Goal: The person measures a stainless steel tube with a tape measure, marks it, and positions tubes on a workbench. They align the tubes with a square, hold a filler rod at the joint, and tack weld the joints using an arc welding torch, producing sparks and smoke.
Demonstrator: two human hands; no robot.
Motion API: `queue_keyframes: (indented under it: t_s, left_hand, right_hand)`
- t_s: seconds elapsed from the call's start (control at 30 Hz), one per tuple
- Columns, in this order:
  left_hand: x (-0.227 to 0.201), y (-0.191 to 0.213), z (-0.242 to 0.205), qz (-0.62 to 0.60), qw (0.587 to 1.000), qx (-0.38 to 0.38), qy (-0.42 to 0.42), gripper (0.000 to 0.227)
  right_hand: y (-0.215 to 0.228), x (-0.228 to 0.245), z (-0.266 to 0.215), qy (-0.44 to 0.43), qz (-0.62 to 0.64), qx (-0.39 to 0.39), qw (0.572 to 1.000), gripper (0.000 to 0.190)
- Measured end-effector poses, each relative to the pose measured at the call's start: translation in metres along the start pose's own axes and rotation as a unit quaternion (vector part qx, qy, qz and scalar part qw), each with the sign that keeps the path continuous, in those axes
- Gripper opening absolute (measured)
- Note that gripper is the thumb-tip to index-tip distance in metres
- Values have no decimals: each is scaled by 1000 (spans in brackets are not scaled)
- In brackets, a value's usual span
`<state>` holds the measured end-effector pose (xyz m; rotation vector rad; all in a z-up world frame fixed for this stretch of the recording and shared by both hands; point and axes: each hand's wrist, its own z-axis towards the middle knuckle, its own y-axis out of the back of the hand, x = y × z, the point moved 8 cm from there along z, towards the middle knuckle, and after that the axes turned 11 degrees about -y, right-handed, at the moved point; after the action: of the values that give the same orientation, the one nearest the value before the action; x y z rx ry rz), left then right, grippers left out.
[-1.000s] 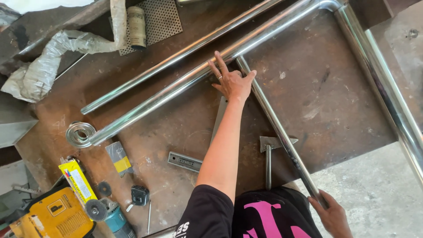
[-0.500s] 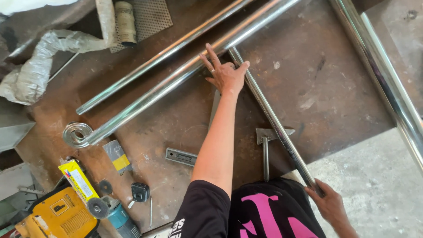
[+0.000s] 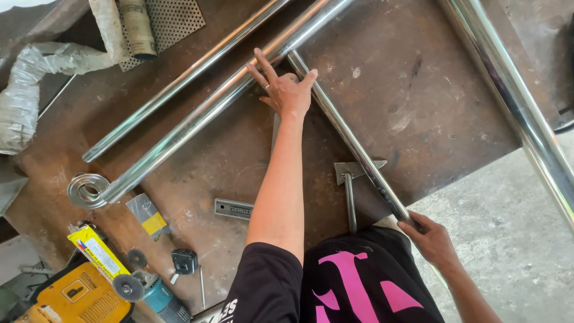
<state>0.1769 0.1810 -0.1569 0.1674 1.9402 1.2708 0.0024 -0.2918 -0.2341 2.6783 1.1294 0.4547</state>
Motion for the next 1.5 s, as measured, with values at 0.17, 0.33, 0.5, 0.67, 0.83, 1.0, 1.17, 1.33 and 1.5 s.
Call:
queue_keyframes:
  t_s: [0.17, 0.33, 0.5, 0.67, 0.83, 1.0, 1.17, 1.33, 1.5]
  left_hand:
    - [1, -1, 0, 13, 1000, 6, -1, 40]
    - [-3, 0, -1, 11, 1000, 11, -5, 39]
    - [0, -2, 1, 28, 999, 22, -1, 42]
    - [2, -7, 2, 28, 999, 20, -15, 43]
    - [0, -2, 2, 10, 1000, 9, -9, 42]
    - [0, -2, 2, 27, 999, 18, -3, 44]
    - [0, -2, 2, 24, 1000, 14, 0, 41]
    - [-2, 0, 1, 16, 1000, 8, 8, 40]
    - [-8, 4, -2, -3, 1000, 5, 8, 38]
  right_hand:
    - [0, -3, 4, -5, 3, 5, 1000, 55]
    - [-1, -4, 4, 7, -5, 1, 1000, 55]
    - [-2, -4, 7, 13, -17, 6, 1000, 57]
    - [2, 1, 1, -2, 9, 7, 1000, 58]
    - [0, -2, 5, -7, 1, 8, 1000, 57]
    - [2, 5, -1, -3, 4, -1, 1000, 55]
    - [5, 18, -4, -32, -16, 7, 999, 58]
    - [19, 32, 0, -13, -44, -20, 999, 53]
    - [63, 81, -1, 286, -56, -245, 925, 23]
